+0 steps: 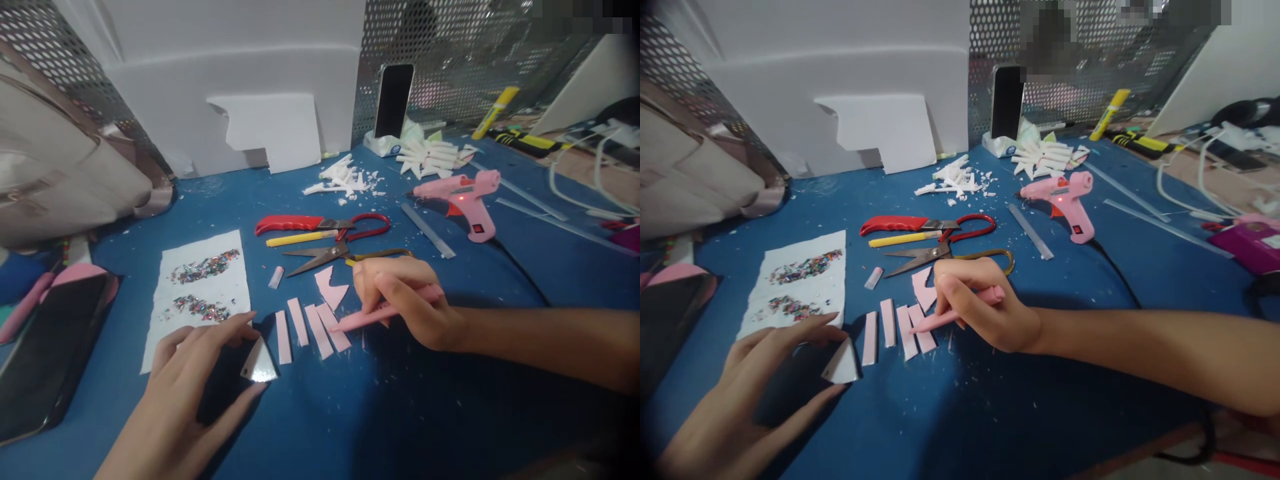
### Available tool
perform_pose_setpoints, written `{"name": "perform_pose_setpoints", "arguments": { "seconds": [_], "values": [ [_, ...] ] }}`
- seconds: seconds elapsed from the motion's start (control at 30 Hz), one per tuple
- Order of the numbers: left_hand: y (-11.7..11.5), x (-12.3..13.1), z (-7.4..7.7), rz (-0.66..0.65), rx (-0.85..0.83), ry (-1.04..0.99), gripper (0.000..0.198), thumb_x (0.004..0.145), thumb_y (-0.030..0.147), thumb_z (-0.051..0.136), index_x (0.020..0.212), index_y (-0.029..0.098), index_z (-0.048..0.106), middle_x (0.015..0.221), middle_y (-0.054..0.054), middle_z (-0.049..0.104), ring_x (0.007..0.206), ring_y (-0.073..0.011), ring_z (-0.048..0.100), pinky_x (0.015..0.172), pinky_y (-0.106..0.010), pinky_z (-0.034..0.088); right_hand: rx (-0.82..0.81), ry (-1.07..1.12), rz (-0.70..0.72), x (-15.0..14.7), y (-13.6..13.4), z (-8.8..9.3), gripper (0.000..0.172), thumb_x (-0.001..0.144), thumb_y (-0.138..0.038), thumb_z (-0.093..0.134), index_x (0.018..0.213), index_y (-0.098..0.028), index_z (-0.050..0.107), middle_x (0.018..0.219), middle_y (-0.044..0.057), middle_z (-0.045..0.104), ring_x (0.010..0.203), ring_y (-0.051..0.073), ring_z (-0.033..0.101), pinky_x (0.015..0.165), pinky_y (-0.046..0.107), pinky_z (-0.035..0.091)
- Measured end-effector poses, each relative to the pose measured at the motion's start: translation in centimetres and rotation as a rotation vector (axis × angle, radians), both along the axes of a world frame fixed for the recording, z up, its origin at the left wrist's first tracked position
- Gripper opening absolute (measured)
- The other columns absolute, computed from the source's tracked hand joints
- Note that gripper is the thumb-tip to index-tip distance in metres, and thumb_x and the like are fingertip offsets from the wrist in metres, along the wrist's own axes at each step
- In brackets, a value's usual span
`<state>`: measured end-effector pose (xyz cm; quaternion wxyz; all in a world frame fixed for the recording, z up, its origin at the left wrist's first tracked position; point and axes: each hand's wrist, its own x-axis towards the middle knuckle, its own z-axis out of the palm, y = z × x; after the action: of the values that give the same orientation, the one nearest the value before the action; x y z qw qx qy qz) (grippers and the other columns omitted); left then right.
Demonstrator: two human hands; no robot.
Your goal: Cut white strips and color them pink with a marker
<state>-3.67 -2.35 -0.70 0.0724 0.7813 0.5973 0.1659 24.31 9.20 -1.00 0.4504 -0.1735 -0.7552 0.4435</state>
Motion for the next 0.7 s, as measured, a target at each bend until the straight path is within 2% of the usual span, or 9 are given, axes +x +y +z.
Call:
{"name": "perform_pose_setpoints", "arguments": {
  "seconds": [0.13,0.3,0.43,0.57,0.7],
  "values": [
    [-0.3,1.0,0.5,0.012,0.003,-0.075,0.039,0.088,0.037,0.053,0.126,0.029,0.046,0.106,-0.002,0.063,0.106,-0.0227,0.052,0.091,-0.041,0.042,-0.003,0.003,0.001,0.1,0.0,-0.2,0.035,0.098,-0.022,0.042,0.067,-0.013,0.057,0.054,-0.002,0.048,0.053,0.009,0.049,0.053,0.024,0.040],
    [-1.0,2.6,0.5,-0.277,0.170,-0.042,0.032,0.090,0.020,0.054,0.121,0.023,0.052,0.108,-0.001,0.066,0.095,-0.0155,0.060,0.093,-0.036,0.037,0.018,0.007,0.001,0.1,0.1,-0.2,0.036,0.098,-0.022,0.042,0.065,-0.014,0.055,0.055,-0.002,0.049,0.054,0.009,0.049,0.054,0.025,0.039],
    [-0.6,3.9,0.0,-0.425,0.221,-0.012,0.024,0.093,0.023,0.053,0.116,0.024,0.059,0.107,0.002,0.069,0.095,-0.0125,0.062,0.096,-0.033,0.033,0.049,-0.021,-0.018,0.1,0.1,-0.1,0.038,0.098,-0.023,0.041,0.064,-0.014,0.055,0.054,-0.002,0.049,0.054,0.010,0.049,0.055,0.027,0.039],
    [0.5,4.6,0.4,-0.466,0.201,0.013,0.019,0.093,0.025,0.052,0.108,0.025,0.064,0.111,0.003,0.067,0.092,-0.0124,0.061,0.095,-0.033,0.032,0.023,-0.022,-0.011,0.0,0.0,0.2,0.036,0.098,-0.024,0.041,0.066,-0.014,0.055,0.055,-0.001,0.049,0.054,0.011,0.048,0.054,0.026,0.038],
    [0.8,4.4,1.0,-0.487,0.301,0.160,0.023,0.095,0.020,0.047,0.111,0.025,0.063,0.119,0.002,0.066,0.096,-0.0164,0.061,0.096,-0.039,0.032,0.046,-0.014,0.063,-0.1,-0.2,0.5,0.031,0.094,-0.023,0.043,0.069,-0.014,0.057,0.058,-0.001,0.051,0.052,0.009,0.045,0.051,0.024,0.035]
  ]
}}
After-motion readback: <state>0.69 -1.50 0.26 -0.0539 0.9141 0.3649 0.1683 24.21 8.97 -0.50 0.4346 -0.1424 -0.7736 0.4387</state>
